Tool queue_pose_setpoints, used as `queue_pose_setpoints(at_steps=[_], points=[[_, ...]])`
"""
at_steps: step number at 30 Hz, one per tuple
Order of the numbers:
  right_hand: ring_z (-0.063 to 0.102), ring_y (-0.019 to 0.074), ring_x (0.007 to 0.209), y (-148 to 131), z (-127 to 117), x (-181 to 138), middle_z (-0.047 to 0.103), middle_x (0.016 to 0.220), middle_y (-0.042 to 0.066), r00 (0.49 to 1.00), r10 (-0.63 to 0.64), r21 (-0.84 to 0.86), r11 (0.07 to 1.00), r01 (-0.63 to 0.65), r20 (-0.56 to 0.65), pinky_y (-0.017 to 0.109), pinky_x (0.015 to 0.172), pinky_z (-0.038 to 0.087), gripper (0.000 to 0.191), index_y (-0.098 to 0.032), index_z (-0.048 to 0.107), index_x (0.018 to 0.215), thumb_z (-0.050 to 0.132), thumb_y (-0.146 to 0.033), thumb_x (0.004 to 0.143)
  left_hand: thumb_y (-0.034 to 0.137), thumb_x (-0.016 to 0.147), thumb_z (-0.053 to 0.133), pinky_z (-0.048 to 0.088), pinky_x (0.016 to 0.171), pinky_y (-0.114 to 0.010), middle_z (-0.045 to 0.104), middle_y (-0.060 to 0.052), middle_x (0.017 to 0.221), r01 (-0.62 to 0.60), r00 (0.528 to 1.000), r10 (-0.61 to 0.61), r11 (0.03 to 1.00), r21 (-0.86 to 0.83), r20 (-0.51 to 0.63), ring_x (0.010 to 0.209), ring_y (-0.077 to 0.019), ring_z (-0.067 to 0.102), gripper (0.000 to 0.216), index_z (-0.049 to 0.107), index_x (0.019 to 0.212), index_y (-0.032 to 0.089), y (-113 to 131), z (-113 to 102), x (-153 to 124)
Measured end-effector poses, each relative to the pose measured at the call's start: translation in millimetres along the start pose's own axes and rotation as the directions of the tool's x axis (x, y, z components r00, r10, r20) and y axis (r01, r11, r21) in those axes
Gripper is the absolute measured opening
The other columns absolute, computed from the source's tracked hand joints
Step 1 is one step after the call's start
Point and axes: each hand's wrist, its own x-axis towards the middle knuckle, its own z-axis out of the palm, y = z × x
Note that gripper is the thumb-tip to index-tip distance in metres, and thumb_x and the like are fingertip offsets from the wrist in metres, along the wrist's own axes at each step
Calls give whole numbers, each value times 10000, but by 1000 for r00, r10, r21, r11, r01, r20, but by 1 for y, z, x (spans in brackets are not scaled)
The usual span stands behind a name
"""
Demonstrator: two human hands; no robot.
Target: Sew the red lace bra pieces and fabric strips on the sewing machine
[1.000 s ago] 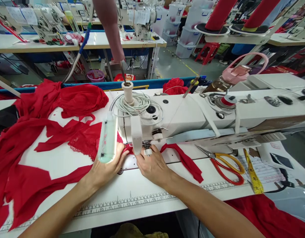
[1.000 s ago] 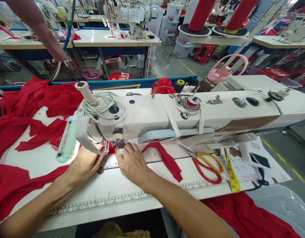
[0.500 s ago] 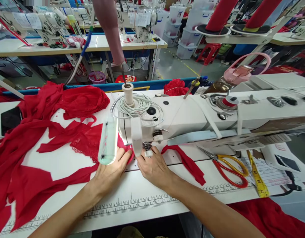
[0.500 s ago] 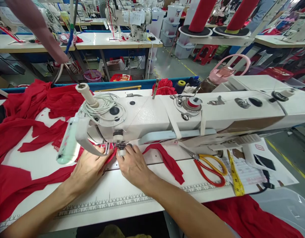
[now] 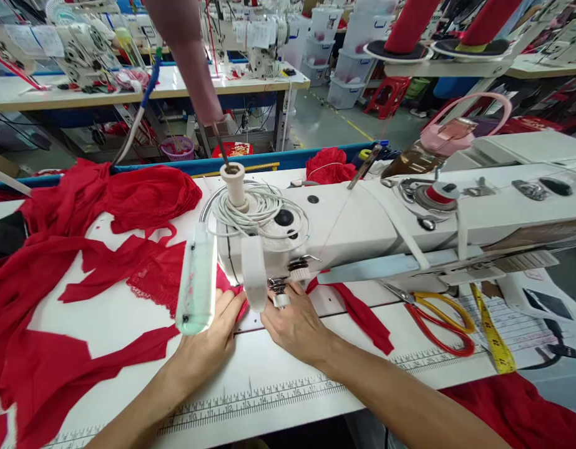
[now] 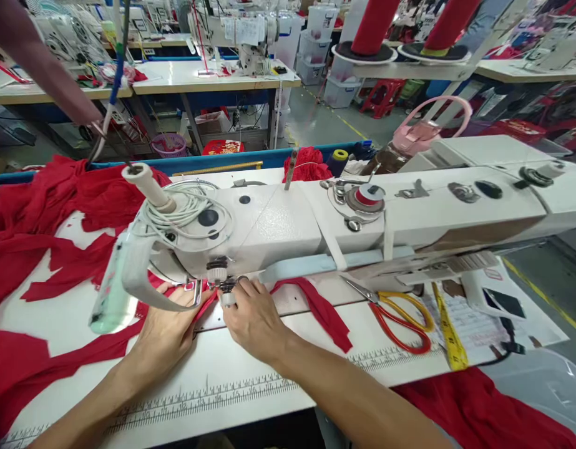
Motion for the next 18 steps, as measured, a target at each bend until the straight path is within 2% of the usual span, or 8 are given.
queue_pose_setpoints(at_steps=[5,10,18], points=[[477,207,794,3,2,-2,596,762,61,994,-14,0,1000,14,-109,366,792,371,315,-186,621,630,534,-153,930,-64,688,402,459,792,-359,652,-99,1006,-24,999,21,996,83,40,881,-220,588,635,571,1274,114,-1,3,-3],[490,218,827,1,0,-1,609,763,63,994,-7,-26,1000,4,-107,375,799,367,267,-185,651,668,564,-162,919,-61,724,415,441,755,-345,625,-77,917,-22,999,17,987,156,29,862,-223,564,607,564,1282,124,3,1,-2],[502,231,861,1,4,-3,610,771,76,996,8,-18,1000,-10,-92,383,796,369,214,-185,648,680,576,-121,871,-50,700,413,442,709,-354,673,-140,1068,-61,997,49,972,228,58,867,-237,593,598,603,1237,130,7,-3,5]])
